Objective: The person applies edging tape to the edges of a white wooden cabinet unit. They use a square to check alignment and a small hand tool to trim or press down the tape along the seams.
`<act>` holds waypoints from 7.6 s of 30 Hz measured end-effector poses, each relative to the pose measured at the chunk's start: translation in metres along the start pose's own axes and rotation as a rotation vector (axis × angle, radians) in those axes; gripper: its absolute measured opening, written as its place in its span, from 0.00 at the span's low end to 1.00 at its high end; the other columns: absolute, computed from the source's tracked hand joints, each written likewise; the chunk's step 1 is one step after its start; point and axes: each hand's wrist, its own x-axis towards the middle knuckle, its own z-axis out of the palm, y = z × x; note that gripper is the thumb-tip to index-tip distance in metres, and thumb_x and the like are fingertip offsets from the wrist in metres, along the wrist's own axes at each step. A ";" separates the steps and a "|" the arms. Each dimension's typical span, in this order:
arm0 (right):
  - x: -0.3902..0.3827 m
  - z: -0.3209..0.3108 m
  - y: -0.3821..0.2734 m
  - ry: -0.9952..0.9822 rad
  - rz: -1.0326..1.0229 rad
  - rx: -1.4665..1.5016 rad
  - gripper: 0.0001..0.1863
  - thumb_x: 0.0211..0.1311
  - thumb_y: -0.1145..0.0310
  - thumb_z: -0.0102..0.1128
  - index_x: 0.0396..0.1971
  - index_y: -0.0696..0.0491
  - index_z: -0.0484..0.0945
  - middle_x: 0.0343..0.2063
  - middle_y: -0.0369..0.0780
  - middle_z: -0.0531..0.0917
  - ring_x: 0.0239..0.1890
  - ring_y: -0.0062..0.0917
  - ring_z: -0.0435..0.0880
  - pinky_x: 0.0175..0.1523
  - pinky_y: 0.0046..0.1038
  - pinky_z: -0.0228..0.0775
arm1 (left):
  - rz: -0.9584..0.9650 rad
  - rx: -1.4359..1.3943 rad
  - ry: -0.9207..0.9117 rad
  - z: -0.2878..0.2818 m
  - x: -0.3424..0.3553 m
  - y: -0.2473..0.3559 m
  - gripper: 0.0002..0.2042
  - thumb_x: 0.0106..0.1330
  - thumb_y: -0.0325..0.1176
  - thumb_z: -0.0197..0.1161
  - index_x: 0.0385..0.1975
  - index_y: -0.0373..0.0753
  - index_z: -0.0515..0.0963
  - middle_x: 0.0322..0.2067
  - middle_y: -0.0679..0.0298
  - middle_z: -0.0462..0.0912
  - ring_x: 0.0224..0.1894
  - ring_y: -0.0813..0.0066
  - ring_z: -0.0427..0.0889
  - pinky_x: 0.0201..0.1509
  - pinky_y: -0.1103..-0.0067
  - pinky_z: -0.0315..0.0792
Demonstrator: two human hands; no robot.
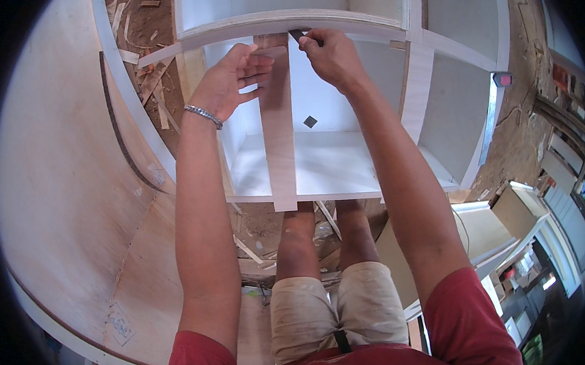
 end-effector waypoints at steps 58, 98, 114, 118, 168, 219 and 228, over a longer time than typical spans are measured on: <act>0.022 0.021 -0.014 -0.092 0.146 0.511 0.13 0.74 0.68 0.54 0.31 0.56 0.83 0.23 0.36 0.83 0.21 0.16 0.77 0.26 0.21 0.64 | 0.046 -0.024 0.025 0.013 0.001 -0.009 0.25 0.67 0.57 0.59 0.45 0.39 0.83 0.43 0.63 0.82 0.50 0.69 0.76 0.61 0.68 0.67; 0.007 -0.053 -0.035 -0.203 -0.222 0.123 0.12 0.76 0.68 0.57 0.50 0.59 0.80 0.34 0.40 0.84 0.35 0.30 0.86 0.42 0.34 0.81 | 0.152 -0.051 0.028 0.015 -0.002 -0.015 0.21 0.67 0.54 0.62 0.46 0.42 0.82 0.46 0.63 0.83 0.52 0.65 0.74 0.62 0.63 0.65; 0.052 -0.013 -0.047 0.059 -1.174 -1.184 0.17 0.68 0.60 0.60 0.47 0.58 0.78 0.45 0.42 0.78 0.53 0.37 0.76 0.59 0.34 0.73 | 0.178 -0.077 0.056 0.014 -0.004 -0.019 0.19 0.65 0.52 0.65 0.44 0.43 0.82 0.43 0.65 0.84 0.51 0.69 0.75 0.60 0.66 0.66; 0.054 -0.016 -0.053 -0.087 -1.148 -1.211 0.16 0.67 0.63 0.60 0.49 0.55 0.78 0.46 0.40 0.78 0.53 0.33 0.76 0.57 0.32 0.75 | 0.189 -0.074 0.047 0.014 -0.005 -0.022 0.19 0.66 0.53 0.65 0.46 0.45 0.82 0.45 0.65 0.84 0.52 0.69 0.74 0.62 0.65 0.66; -0.267 -0.009 0.123 -0.049 -0.113 -0.133 0.12 0.62 0.76 0.65 0.44 0.57 0.75 0.41 0.49 0.78 0.43 0.48 0.80 0.49 0.44 0.75 | 0.202 0.167 0.456 0.011 0.091 -0.019 0.45 0.58 0.59 0.73 0.67 0.29 0.70 0.68 0.46 0.73 0.69 0.55 0.71 0.72 0.68 0.65; -0.331 -0.063 0.111 -0.456 0.052 -0.100 0.10 0.70 0.73 0.58 0.47 0.54 0.83 0.38 0.43 0.88 0.41 0.28 0.89 0.48 0.33 0.81 | -0.055 0.260 -0.067 0.125 -0.170 -0.271 0.15 0.77 0.37 0.60 0.56 0.35 0.79 0.45 0.63 0.87 0.50 0.78 0.84 0.57 0.77 0.76; -0.328 -0.142 0.178 -0.474 0.305 0.337 0.13 0.75 0.64 0.58 0.50 0.54 0.69 0.36 0.49 0.89 0.42 0.43 0.90 0.47 0.41 0.79 | -0.079 -0.436 -0.012 0.268 -0.162 -0.291 0.14 0.76 0.36 0.64 0.50 0.31 0.82 0.43 0.63 0.86 0.44 0.77 0.83 0.52 0.78 0.76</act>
